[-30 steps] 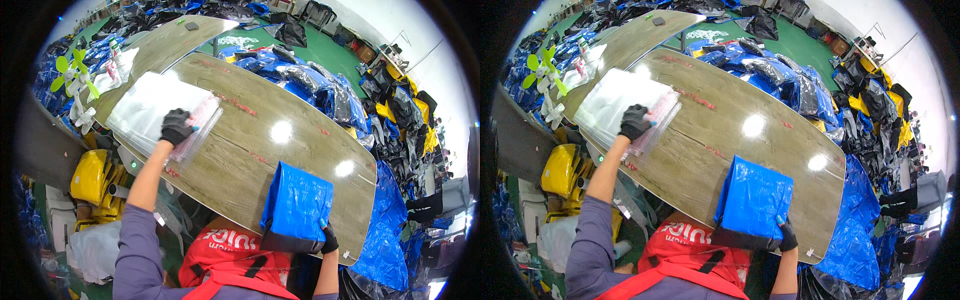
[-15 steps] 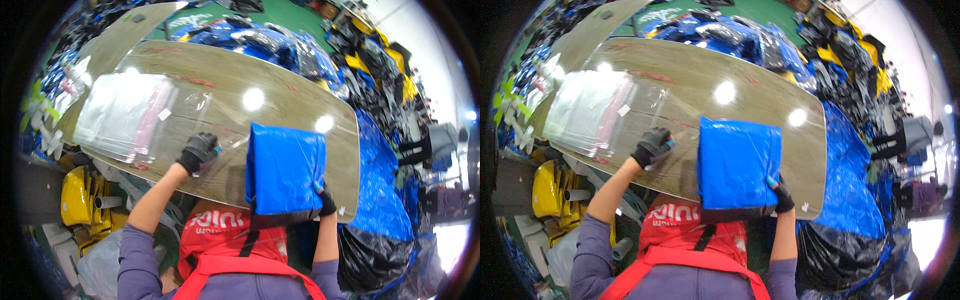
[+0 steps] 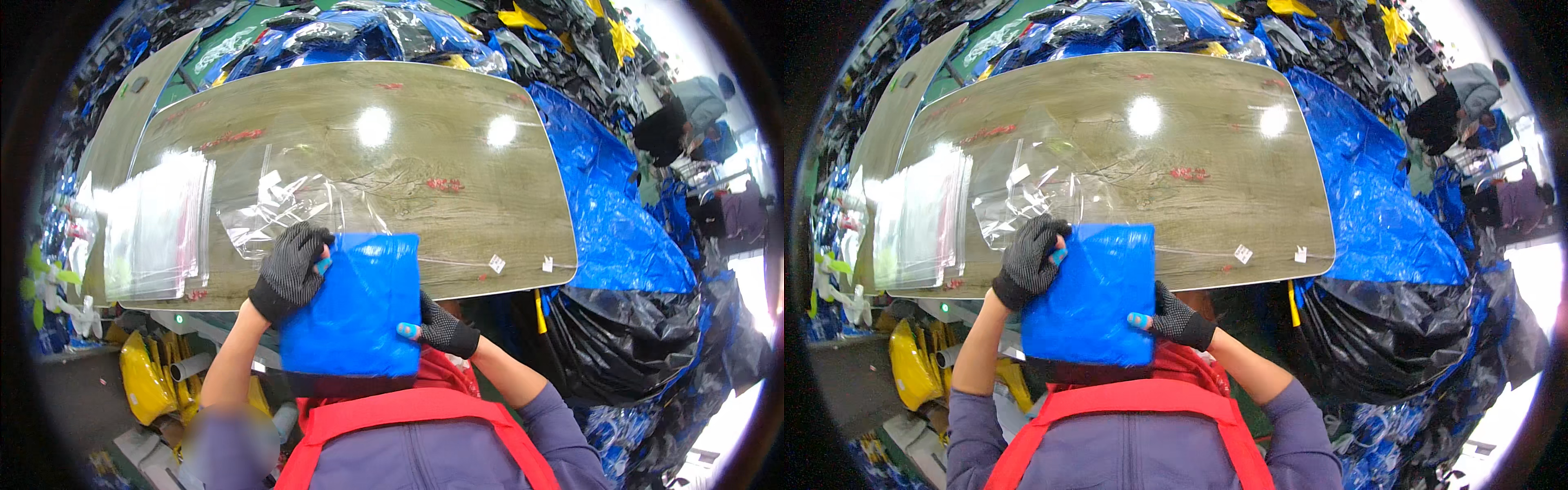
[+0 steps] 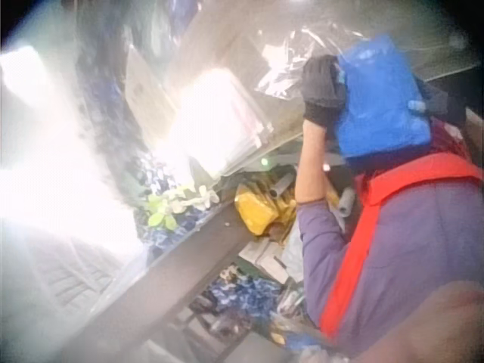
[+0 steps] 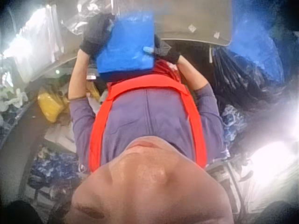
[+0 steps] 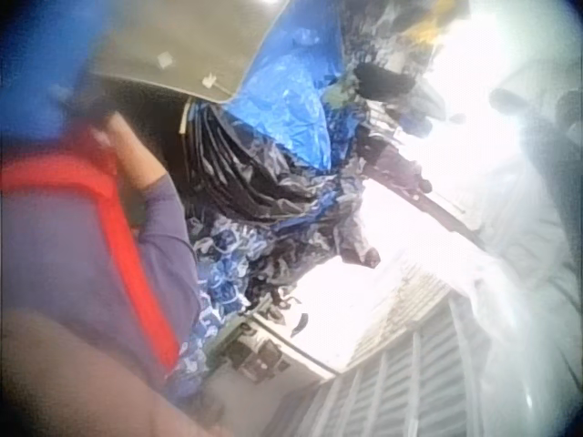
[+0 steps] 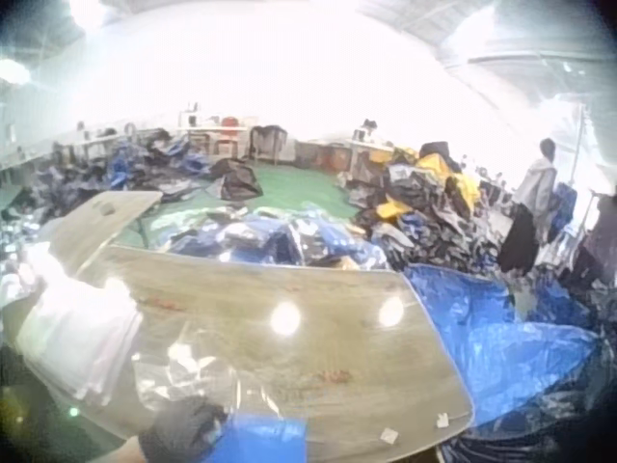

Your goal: The person places a blue item into a black plastic bag, folds the bag closed, and then places it into a clear plastic bag. The person repeats this process with another blue item. The person then picks up a pink bag and places it on the table.

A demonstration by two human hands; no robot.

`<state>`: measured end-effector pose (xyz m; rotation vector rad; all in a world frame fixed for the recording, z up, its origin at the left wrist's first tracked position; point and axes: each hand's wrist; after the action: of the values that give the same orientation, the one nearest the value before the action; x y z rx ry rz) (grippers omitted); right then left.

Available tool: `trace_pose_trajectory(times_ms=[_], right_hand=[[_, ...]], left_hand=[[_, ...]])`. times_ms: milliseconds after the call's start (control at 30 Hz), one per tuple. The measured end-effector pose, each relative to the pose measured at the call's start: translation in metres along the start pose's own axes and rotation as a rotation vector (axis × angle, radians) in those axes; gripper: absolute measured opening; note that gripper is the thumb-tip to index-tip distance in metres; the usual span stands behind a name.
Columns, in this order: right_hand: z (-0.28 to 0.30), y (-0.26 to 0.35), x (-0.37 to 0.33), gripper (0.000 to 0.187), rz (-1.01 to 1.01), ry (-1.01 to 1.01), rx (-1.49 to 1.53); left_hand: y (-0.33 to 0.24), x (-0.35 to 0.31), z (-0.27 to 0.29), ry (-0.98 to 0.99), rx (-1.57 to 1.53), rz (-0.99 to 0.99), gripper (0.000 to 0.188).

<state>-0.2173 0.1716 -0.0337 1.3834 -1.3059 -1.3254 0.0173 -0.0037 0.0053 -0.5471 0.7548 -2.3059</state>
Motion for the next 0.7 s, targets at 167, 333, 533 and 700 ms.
trace_pose_trajectory(times_ms=[167, 333, 533, 700], right_hand=[[0.039, -0.016, 0.049, 0.039, -0.069, -0.216, 0.200], [0.055, -0.003, 0.077, 0.040, -0.062, 0.222, -0.011], [0.047, 0.007, 0.032, 0.048, 0.018, -0.024, 0.102], [0.036, 0.007, 0.019, 0.054, -0.128, 0.007, 0.078]], left_hand=[[-0.013, -0.025, 0.002, 0.008, 0.041, -0.103, 0.013], [-0.023, -0.035, -0.002, -0.026, 0.119, -0.081, 0.013], [-0.024, -0.042, -0.001, 0.095, 0.229, 0.078, 0.036], [-0.023, -0.043, -0.019, 0.006, 0.202, 0.081, 0.035]])
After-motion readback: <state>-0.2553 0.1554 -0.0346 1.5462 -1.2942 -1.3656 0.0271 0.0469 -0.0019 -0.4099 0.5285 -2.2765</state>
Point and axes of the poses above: each hand's wrist, its own x-axis towards the middle knuckle, its own z-axis out of the back of the hand, y = z × x, and after that the axes turned 12 degrees about z, right-handed
